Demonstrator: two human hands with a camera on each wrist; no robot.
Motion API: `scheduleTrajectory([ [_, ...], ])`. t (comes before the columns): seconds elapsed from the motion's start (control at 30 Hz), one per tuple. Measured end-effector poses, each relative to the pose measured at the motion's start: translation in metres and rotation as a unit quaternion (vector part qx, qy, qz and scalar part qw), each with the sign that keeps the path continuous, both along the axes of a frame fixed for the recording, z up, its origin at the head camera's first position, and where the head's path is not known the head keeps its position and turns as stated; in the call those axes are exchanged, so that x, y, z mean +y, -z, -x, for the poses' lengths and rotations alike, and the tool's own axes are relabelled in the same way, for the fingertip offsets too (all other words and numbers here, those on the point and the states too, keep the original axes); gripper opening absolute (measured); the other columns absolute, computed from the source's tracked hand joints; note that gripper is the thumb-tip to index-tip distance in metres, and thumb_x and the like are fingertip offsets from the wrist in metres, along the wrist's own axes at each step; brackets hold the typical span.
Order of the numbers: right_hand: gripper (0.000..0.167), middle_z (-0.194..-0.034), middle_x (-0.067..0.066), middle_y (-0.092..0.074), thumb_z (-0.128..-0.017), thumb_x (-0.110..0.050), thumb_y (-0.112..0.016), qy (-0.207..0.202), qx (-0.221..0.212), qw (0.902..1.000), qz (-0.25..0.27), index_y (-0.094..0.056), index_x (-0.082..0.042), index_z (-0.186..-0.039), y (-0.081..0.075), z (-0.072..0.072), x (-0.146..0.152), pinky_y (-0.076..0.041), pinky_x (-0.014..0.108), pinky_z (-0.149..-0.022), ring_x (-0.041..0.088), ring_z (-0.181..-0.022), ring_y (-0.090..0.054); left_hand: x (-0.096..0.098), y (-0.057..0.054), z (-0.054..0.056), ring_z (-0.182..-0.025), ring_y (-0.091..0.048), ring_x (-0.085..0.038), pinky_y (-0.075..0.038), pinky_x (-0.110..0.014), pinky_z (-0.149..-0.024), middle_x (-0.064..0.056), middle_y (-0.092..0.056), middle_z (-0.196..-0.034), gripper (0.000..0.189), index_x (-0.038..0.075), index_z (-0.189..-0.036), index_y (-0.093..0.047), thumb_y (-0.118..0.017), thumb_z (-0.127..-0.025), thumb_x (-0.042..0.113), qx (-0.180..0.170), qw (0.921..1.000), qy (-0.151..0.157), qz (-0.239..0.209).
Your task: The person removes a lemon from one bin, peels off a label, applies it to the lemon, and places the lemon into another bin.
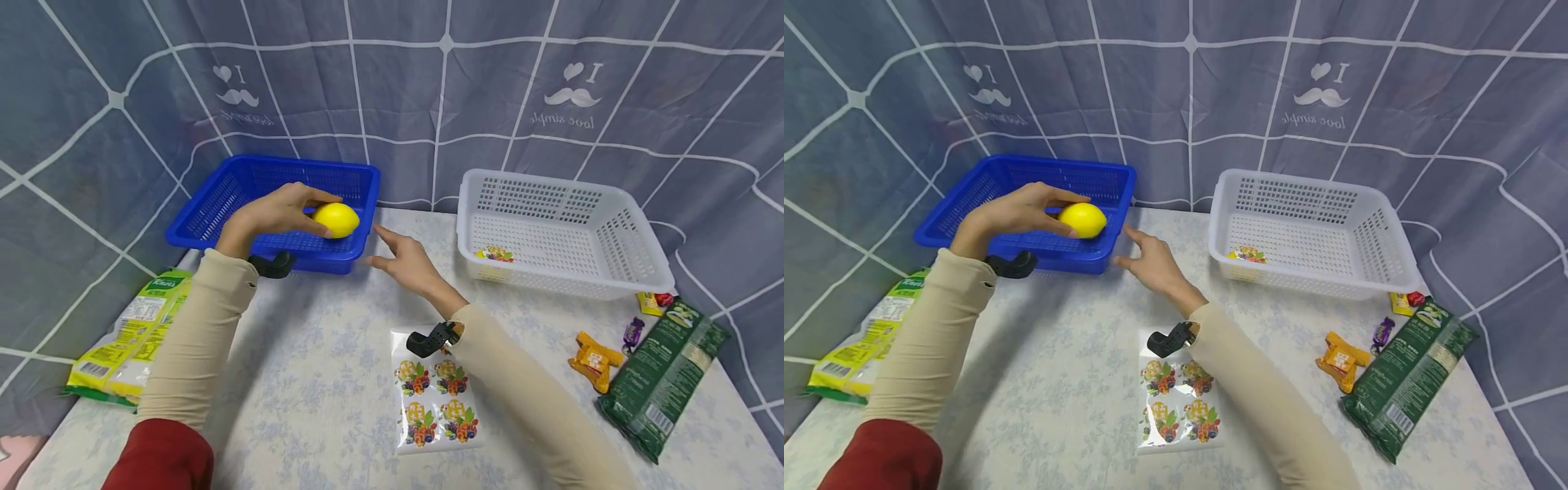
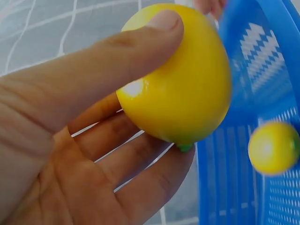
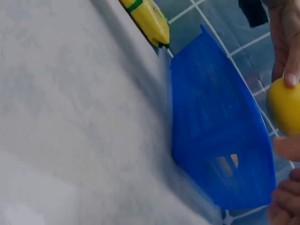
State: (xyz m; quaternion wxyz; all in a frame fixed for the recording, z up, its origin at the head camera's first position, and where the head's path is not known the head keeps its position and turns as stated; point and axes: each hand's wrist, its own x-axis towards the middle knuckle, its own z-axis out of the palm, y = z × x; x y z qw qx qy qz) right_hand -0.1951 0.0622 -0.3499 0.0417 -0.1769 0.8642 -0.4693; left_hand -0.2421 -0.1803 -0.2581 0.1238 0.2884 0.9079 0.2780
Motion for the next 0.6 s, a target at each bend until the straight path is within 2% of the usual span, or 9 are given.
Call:
scheduleTrajectory([
  [0.1,0.066,-0.152,0.003,-0.042,-0.092,-0.022,-0.070,0.008,0.013,0.9990,0.041,-0.040,-0.017,-0.151,-0.001,-0.001,0.010,-0.040,0.031,-0.107,0.027,-0.134,-0.046,0.016,-0.001,-0.003,-0.111,-0.057,-0.031,-0.047,-0.047,-0.098,-0.018,-0.058,-0.135,0.061,0.000,-0.140,-0.053,-0.078,-0.086,0.013,-0.009,0.9997,0.020,-0.004],
  [0.33,0.075,-0.155,-0.007,-0.037,-0.088,-0.022,-0.076,-0.011,0.019,0.9961,0.085,-0.037,-0.022,-0.152,-0.004,-0.006,0.025,-0.038,0.025,-0.108,0.016,-0.138,-0.041,0.046,0.004,-0.005,-0.112,-0.057,-0.030,-0.047,-0.045,-0.099,-0.018,-0.059,-0.133,0.061,-0.002,-0.139,-0.053,-0.078,-0.086,0.012,-0.033,0.9979,0.056,-0.003],
  [0.6,0.075,-0.153,0.003,-0.041,-0.086,-0.013,-0.078,-0.026,0.049,0.9909,0.122,-0.040,-0.015,-0.151,-0.003,-0.008,0.035,-0.038,0.019,-0.105,0.013,-0.138,-0.040,0.068,0.011,-0.005,-0.104,-0.058,-0.027,-0.048,-0.041,-0.096,-0.016,-0.062,-0.128,0.059,-0.004,-0.138,-0.053,-0.077,-0.086,0.011,-0.016,0.9953,0.095,-0.014],
])
